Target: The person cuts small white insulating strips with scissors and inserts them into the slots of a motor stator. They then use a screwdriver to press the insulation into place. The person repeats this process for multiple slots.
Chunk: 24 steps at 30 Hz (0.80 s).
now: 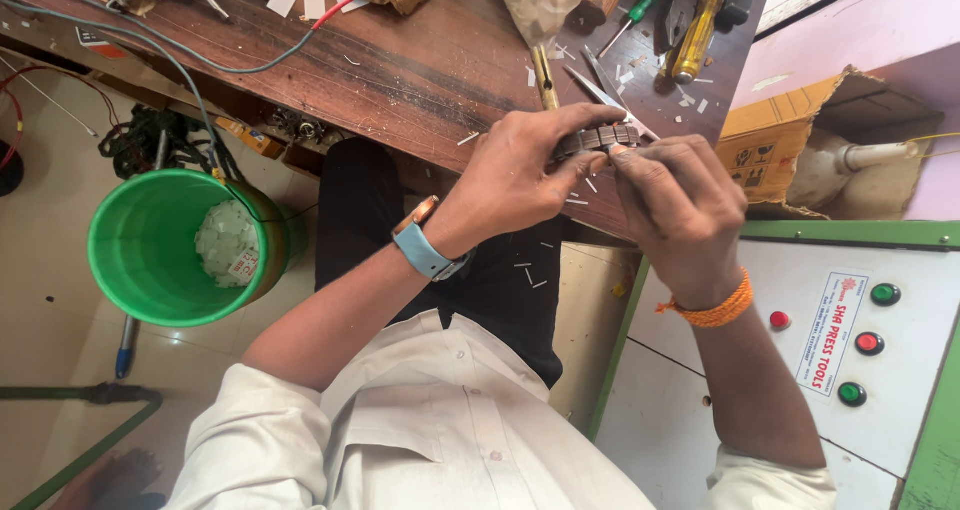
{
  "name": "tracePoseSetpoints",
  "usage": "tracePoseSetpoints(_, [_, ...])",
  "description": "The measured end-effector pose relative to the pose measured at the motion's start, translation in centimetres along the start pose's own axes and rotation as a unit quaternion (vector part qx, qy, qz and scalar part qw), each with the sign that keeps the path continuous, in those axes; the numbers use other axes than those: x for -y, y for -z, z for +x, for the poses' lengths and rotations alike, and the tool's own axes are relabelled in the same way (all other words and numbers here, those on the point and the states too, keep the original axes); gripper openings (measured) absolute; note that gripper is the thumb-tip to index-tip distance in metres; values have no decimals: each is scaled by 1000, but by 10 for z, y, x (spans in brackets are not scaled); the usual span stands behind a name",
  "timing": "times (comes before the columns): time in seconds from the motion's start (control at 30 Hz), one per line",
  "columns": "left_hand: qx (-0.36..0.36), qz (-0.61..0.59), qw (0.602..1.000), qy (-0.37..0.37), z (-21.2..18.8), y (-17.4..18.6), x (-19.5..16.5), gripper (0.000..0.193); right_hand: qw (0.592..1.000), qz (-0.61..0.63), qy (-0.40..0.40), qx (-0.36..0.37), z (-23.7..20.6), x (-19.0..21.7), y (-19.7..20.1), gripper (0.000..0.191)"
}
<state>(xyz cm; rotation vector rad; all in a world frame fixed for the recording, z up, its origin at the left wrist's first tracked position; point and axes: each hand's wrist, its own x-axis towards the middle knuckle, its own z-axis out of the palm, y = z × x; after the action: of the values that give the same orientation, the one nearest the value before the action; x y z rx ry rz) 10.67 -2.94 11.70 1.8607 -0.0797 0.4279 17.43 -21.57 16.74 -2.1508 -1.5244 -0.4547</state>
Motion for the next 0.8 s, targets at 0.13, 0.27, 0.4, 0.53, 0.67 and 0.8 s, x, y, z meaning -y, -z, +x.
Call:
tracePoseSetpoints(0.13, [23, 19, 999, 23, 7, 1, -2, 41, 998, -67, 5, -13, 1, 3, -3, 34])
tracePoseSetpoints(0.27, [37, -55, 997, 28, 6, 7, -3, 40, 997, -3, -71, -13, -2, 7, 2, 28])
tracePoseSetpoints(0.4, [53, -51, 997, -29, 5, 11, 2, 39, 991, 14, -126, -34, -3, 15, -5, 19])
tracePoseSetpoints(0.53, [65, -13, 994, -86, 8, 14, 9, 39, 988, -108, -91, -64, -2, 23, -12, 24])
tracePoseSetpoints(0.67, [115, -12, 986, -116, 3, 29, 12, 39, 983, -68, -157, -72, 1, 34, -12, 27])
tracePoseSetpoints(0.8, [137, 16, 980, -142, -9, 38, 15, 45, 968, 75, -221, -90, 2, 48, -17, 21])
